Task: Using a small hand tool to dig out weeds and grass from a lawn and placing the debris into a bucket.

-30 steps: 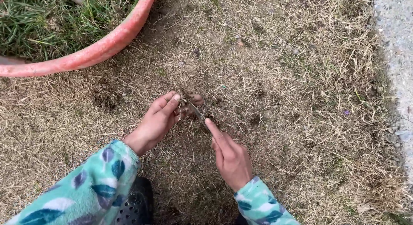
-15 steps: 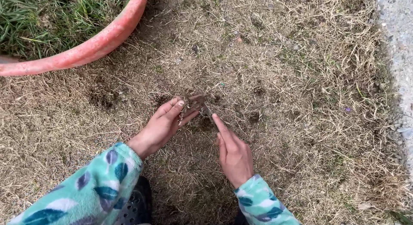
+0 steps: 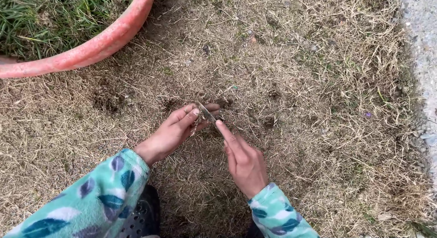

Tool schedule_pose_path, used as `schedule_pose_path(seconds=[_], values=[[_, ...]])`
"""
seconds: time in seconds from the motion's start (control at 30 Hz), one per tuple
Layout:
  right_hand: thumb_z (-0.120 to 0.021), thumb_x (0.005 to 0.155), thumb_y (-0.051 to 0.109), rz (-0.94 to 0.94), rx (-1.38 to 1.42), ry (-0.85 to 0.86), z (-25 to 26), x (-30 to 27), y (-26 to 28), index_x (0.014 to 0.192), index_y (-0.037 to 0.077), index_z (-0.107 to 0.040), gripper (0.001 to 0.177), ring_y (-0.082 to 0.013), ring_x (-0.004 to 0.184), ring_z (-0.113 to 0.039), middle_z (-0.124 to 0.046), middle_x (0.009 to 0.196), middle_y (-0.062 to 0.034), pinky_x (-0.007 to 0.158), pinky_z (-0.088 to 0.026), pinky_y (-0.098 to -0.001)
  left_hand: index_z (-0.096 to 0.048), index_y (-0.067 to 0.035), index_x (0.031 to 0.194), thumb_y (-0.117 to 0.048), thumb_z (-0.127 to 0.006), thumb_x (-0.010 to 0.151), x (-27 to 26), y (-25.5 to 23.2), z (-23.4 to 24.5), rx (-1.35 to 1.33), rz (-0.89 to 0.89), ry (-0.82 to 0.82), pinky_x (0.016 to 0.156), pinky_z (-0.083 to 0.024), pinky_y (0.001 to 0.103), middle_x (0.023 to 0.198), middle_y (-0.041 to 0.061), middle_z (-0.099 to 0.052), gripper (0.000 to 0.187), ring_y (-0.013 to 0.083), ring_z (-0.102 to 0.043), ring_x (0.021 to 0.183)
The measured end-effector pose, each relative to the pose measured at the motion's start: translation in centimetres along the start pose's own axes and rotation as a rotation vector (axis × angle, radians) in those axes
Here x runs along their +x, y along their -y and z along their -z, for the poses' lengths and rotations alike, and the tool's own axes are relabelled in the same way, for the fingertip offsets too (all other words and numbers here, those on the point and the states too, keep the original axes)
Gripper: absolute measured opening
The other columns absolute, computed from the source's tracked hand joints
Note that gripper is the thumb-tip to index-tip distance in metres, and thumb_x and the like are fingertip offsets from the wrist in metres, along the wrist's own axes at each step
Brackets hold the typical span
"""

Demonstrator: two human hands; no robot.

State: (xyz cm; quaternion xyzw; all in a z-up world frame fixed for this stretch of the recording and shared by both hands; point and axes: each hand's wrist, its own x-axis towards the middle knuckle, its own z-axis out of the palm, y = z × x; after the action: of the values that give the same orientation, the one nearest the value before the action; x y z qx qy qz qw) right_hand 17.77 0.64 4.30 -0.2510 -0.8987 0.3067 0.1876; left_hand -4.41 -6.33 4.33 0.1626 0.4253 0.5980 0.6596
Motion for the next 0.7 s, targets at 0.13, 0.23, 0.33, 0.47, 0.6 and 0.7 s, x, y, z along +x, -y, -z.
schedule_pose_path(seconds=[0.13,0.23,0.33,0.47,0.6,0.7], values=[[-0.048,0.101,0.000,-0.252,-0.100,0.160,1.1,1.0,0.5,0.155,0.025,-0.034,0.061,-0.0171,0.050,-0.057,-0.069,0.082,-0.0126,0.039,-0.049,-0.0275,-0.058,0.002,0.128,-0.011,-0.037,0.104,-0.8,0.3,-1.2,0.094,-0.014,-0.026,0.117,-0.039,0.052,0.154,0.019,-0.051,0.034,0.0341,-0.048,0.143],[-0.044,0.101,0.002,-0.397,-0.016,0.169,1.8,1.1,0.3,0.155,0.021,-0.038,0.058,-0.0251,0.057,-0.067,-0.073,0.081,-0.0182,0.048,-0.053,-0.0327,-0.060,0.009,0.122,-0.014,-0.042,0.106,-0.7,0.4,-0.3,0.149,-0.122,-0.072,0.111,-0.044,0.054,0.147,0.025,-0.055,0.033,0.0371,-0.052,0.136],[-0.045,0.101,0.004,-0.423,0.030,0.164,1.8,0.9,0.7,0.154,0.022,-0.040,0.056,-0.0257,0.059,-0.067,-0.073,0.080,-0.0174,0.049,-0.052,-0.0328,-0.061,0.003,0.104,-0.020,-0.045,0.107,-0.8,-2.0,0.6,0.504,-0.217,-0.102,0.110,-0.046,0.053,0.128,0.020,-0.061,0.028,0.0341,-0.056,0.131],[-0.046,0.101,0.005,-0.439,0.079,0.177,1.7,1.0,1.0,0.153,0.023,-0.041,0.056,-0.0246,0.059,-0.066,-0.073,0.079,-0.0163,0.050,-0.051,-0.0323,-0.062,0.002,0.102,-0.020,-0.045,0.109,-0.5,-8.0,1.5,0.754,-0.261,-0.165,0.088,-0.062,0.043,0.097,0.018,-0.070,0.029,0.0266,-0.073,0.097],[-0.053,0.102,0.010,-0.289,0.006,0.121,0.5,-0.1,-0.4,0.154,0.028,-0.033,0.058,-0.0068,0.046,-0.048,-0.062,0.072,0.0023,0.036,-0.047,-0.0192,-0.055,-0.006,0.104,-0.015,-0.041,0.111,-1.3,-15.5,0.1,0.915,-0.131,-0.376,0.074,-0.066,0.027,0.101,0.008,-0.066,0.017,0.0169,-0.073,0.085],[-0.052,0.102,0.008,-0.342,0.003,0.159,0.8,0.1,0.2,0.155,0.028,-0.031,0.061,-0.0074,0.046,-0.050,-0.064,0.073,0.0008,0.035,-0.049,-0.0202,-0.058,-0.001,0.104,-0.002,-0.051,0.121,-1.1,-18.2,3.5,1.314,-0.541,-0.519,0.056,-0.053,0.031,0.085,0.009,-0.067,0.018,0.0164,-0.063,0.068]])
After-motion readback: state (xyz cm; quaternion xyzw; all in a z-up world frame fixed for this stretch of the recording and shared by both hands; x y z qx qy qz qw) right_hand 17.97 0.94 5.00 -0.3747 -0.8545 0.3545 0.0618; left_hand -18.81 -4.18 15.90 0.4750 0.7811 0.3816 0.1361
